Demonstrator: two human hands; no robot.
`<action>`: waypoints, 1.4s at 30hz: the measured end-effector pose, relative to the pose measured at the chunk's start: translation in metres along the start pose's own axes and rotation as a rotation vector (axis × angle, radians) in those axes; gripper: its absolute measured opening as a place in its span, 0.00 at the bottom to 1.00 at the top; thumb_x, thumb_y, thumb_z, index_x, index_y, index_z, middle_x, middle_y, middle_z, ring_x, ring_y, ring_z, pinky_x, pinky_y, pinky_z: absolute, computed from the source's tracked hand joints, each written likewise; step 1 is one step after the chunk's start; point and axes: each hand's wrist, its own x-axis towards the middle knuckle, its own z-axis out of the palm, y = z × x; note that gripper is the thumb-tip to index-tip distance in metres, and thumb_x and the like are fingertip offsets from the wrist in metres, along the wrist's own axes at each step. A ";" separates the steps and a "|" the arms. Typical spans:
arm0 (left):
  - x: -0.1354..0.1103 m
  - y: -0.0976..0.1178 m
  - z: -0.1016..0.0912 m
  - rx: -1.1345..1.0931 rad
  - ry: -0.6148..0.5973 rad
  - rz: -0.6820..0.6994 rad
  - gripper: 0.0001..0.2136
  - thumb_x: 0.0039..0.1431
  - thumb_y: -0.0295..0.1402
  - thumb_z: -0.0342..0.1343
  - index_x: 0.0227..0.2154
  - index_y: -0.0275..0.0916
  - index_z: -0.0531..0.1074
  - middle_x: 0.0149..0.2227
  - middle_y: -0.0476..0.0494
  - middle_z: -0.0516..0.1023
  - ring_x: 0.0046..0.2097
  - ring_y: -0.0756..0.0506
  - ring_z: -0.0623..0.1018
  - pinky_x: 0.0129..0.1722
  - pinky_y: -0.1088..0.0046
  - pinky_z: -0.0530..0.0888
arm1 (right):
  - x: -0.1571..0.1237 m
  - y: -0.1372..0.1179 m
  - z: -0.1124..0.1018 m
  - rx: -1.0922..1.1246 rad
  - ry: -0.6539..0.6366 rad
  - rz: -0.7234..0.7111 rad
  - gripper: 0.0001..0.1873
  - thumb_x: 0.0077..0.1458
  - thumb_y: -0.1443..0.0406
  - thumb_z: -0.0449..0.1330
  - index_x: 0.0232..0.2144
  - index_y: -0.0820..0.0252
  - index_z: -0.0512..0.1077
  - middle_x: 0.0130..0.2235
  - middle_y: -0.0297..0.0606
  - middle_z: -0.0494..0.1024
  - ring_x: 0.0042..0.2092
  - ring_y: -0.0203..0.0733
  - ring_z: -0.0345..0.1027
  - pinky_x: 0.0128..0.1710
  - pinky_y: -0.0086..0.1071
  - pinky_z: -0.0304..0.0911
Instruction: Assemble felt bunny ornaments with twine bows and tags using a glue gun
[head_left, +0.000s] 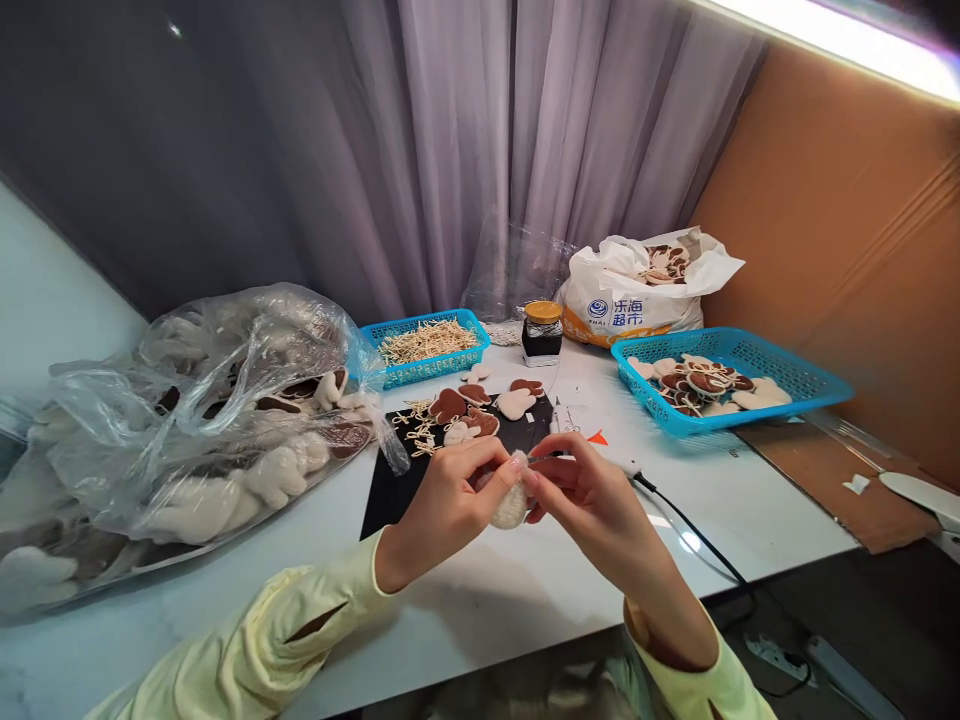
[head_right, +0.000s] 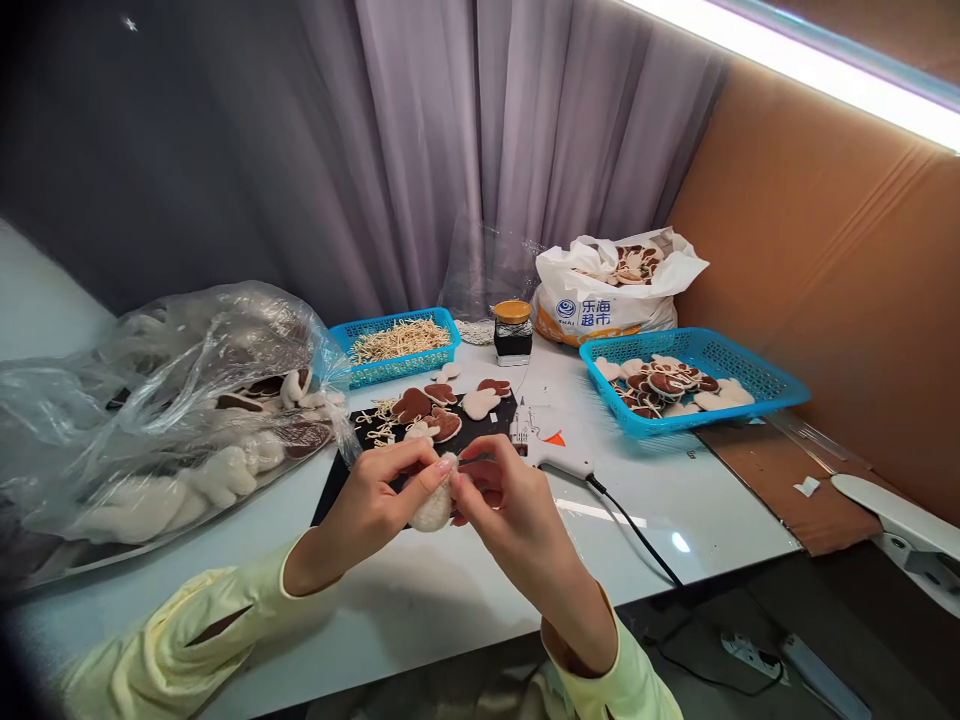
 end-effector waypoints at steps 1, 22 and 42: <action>0.000 0.000 0.000 0.008 0.000 0.005 0.14 0.59 0.35 0.50 0.20 0.36 0.66 0.21 0.53 0.67 0.24 0.53 0.66 0.24 0.77 0.61 | 0.000 -0.001 0.000 -0.002 -0.008 -0.001 0.11 0.54 0.60 0.58 0.35 0.58 0.59 0.28 0.33 0.73 0.29 0.35 0.68 0.29 0.32 0.71; 0.051 -0.100 -0.058 0.581 -0.007 -0.019 0.11 0.57 0.24 0.44 0.35 0.34 0.72 0.38 0.40 0.73 0.43 0.44 0.73 0.44 0.67 0.68 | 0.059 0.027 -0.017 -0.745 -0.017 -0.180 0.12 0.42 0.74 0.58 0.33 0.59 0.67 0.45 0.47 0.76 0.46 0.51 0.72 0.43 0.45 0.66; 0.055 -0.091 0.016 0.940 -0.209 0.086 0.09 0.53 0.25 0.52 0.35 0.28 0.73 0.35 0.31 0.75 0.39 0.36 0.74 0.39 0.60 0.64 | 0.001 0.012 -0.018 -0.398 -0.118 -0.070 0.10 0.62 0.61 0.46 0.40 0.57 0.65 0.33 0.38 0.78 0.30 0.39 0.75 0.33 0.33 0.67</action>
